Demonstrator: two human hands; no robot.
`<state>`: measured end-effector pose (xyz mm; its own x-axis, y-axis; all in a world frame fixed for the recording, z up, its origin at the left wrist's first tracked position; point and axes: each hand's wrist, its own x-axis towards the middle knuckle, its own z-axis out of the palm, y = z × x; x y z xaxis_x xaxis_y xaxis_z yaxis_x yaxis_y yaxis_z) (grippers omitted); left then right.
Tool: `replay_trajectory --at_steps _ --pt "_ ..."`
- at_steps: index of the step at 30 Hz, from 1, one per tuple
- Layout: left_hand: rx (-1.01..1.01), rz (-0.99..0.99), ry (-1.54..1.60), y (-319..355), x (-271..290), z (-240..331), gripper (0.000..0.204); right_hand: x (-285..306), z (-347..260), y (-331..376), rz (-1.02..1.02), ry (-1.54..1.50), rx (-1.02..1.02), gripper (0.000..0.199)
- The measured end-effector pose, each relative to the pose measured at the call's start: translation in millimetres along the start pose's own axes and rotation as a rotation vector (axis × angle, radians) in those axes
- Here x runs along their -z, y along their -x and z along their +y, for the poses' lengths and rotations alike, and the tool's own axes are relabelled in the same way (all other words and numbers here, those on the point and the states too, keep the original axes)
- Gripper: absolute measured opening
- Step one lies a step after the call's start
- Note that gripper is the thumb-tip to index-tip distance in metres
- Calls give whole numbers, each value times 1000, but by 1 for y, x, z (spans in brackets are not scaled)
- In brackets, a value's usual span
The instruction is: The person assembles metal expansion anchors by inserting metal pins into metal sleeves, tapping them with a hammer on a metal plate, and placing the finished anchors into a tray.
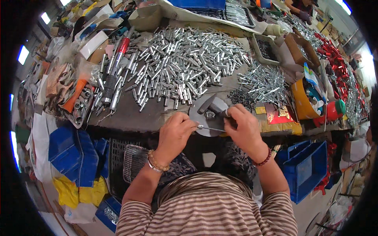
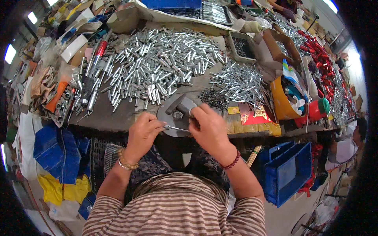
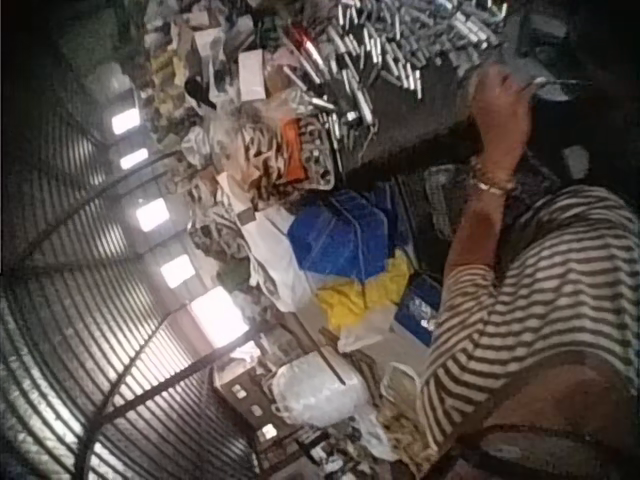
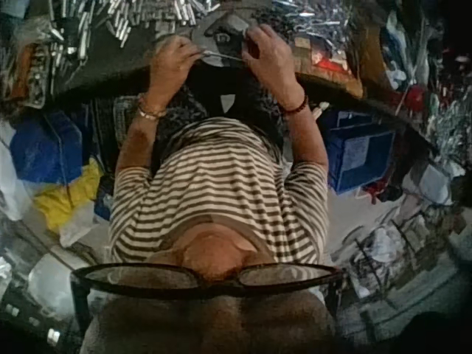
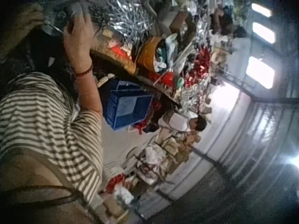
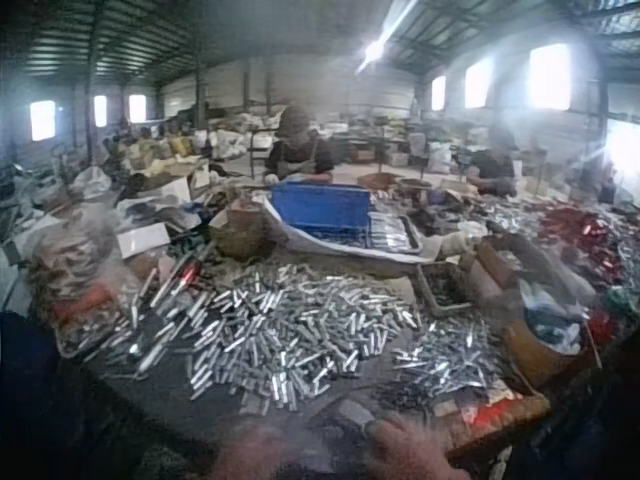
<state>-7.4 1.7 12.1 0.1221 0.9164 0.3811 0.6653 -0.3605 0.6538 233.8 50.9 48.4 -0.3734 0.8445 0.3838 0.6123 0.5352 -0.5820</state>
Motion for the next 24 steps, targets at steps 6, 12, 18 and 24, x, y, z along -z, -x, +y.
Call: replay_trajectory --at_steps 6,12,18,24 --pt "-29 36 -32 2 -3 -4 13 -29 -18 1 8 -221 21 20" --pt "-36 35 -46 3 -3 -4 11 -43 -24 5 32 -458 -164 27" --pt "-52 61 -30 4 -4 -6 13 -50 -25 8 64 -272 -54 30" --pt "-34 58 -13 3 -3 -4 12 -62 -18 13 92 -240 -79 29"
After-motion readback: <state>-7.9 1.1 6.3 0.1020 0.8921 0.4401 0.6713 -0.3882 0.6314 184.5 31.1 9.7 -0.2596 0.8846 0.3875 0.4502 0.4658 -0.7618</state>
